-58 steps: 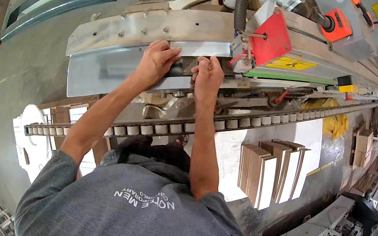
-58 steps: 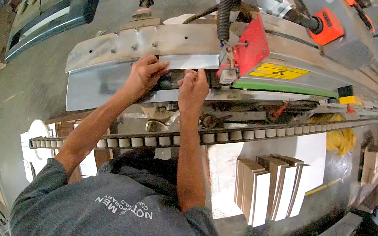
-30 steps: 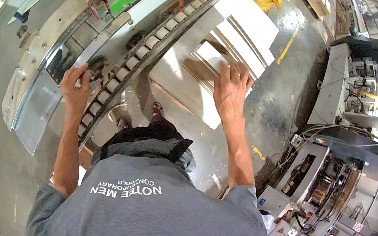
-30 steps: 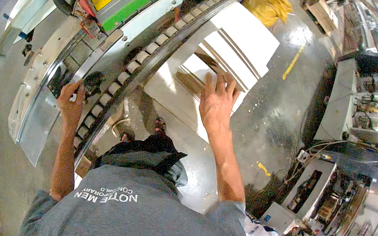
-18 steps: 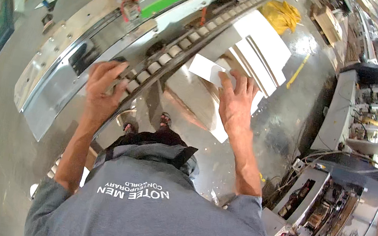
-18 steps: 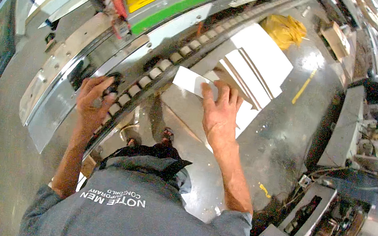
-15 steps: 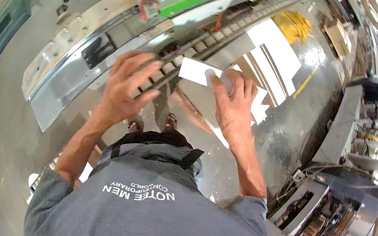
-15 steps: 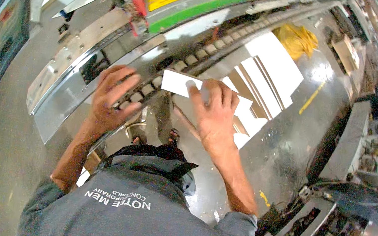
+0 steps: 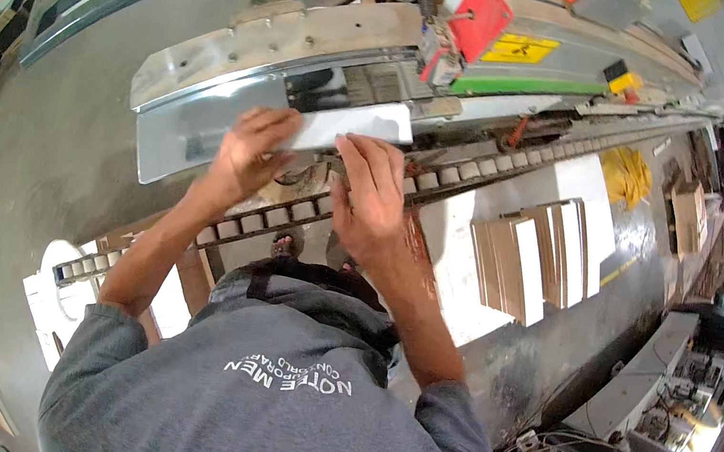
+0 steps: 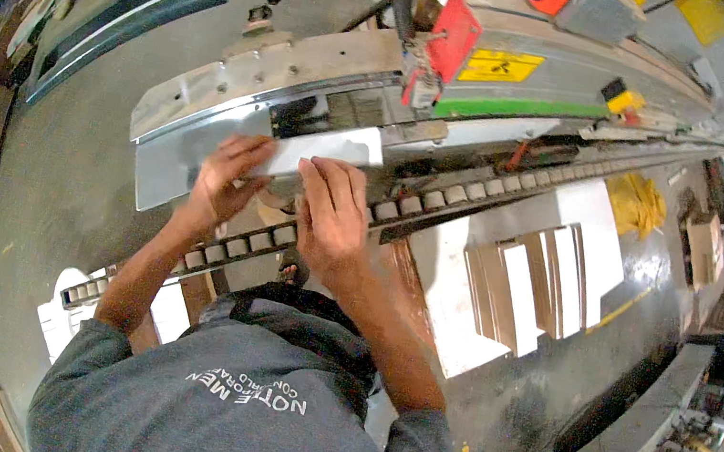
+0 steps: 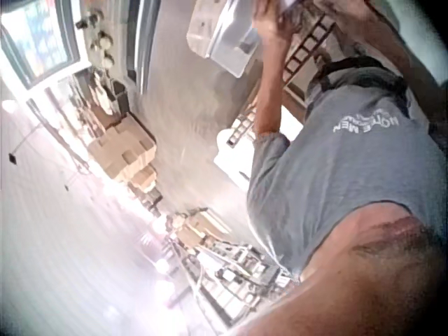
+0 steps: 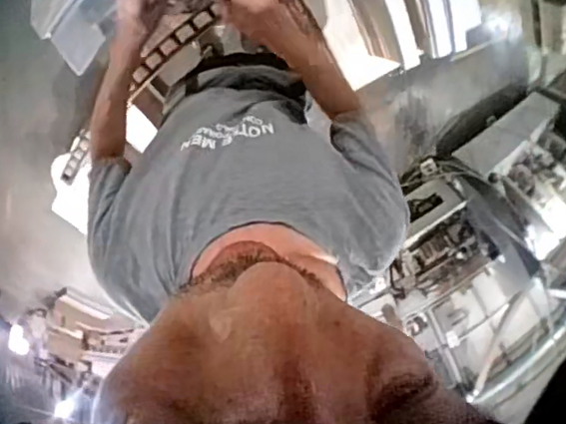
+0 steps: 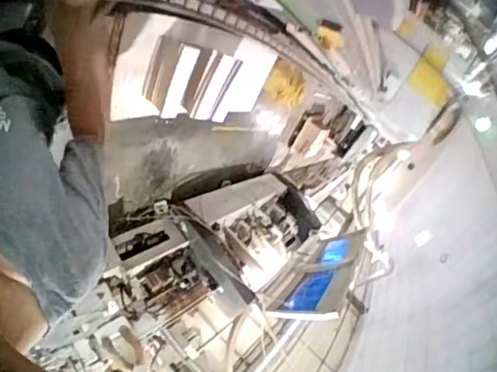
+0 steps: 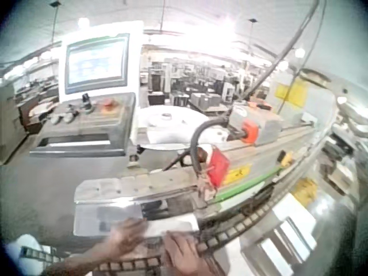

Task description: The person uses an edge-banding machine by placing white panels one at a time onto the conveyor, retrieves a stack of panels from the floor, and places them onto a stack on the machine's feed table.

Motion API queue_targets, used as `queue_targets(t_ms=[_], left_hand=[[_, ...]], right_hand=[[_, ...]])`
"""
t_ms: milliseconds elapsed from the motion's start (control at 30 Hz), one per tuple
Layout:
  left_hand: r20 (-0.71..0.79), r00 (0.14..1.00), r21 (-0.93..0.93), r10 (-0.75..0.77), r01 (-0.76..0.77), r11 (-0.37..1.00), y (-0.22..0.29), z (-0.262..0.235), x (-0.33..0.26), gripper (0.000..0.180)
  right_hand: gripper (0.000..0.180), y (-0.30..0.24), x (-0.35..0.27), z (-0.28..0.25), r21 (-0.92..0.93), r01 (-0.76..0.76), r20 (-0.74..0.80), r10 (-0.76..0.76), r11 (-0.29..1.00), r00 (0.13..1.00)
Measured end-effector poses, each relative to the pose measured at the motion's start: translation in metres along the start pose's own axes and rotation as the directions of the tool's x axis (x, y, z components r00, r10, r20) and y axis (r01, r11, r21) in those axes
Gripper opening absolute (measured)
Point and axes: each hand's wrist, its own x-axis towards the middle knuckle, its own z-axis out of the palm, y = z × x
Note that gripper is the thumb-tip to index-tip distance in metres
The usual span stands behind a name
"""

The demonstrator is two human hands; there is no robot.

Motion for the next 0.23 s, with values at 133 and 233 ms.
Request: queue_targets(t_ms=[133,233], left_hand=[[-0.118,0.956,0.045,-0.268,0.274,0.961,-0.044,-0.019,-0.003,0.048],[-0.107,0.928,0.023,-0.358,0.362,0.932,-0.053,-0.025,0.006,0.046]], right_hand=[[0.053,0.007,-0.012,0.069,0.469,-0.56,0.23,0.518,0.683,0.824],[0.062,0.027,-0.002,0.113,0.528,-0.798,0.502,0.652,0.291,0.569]])
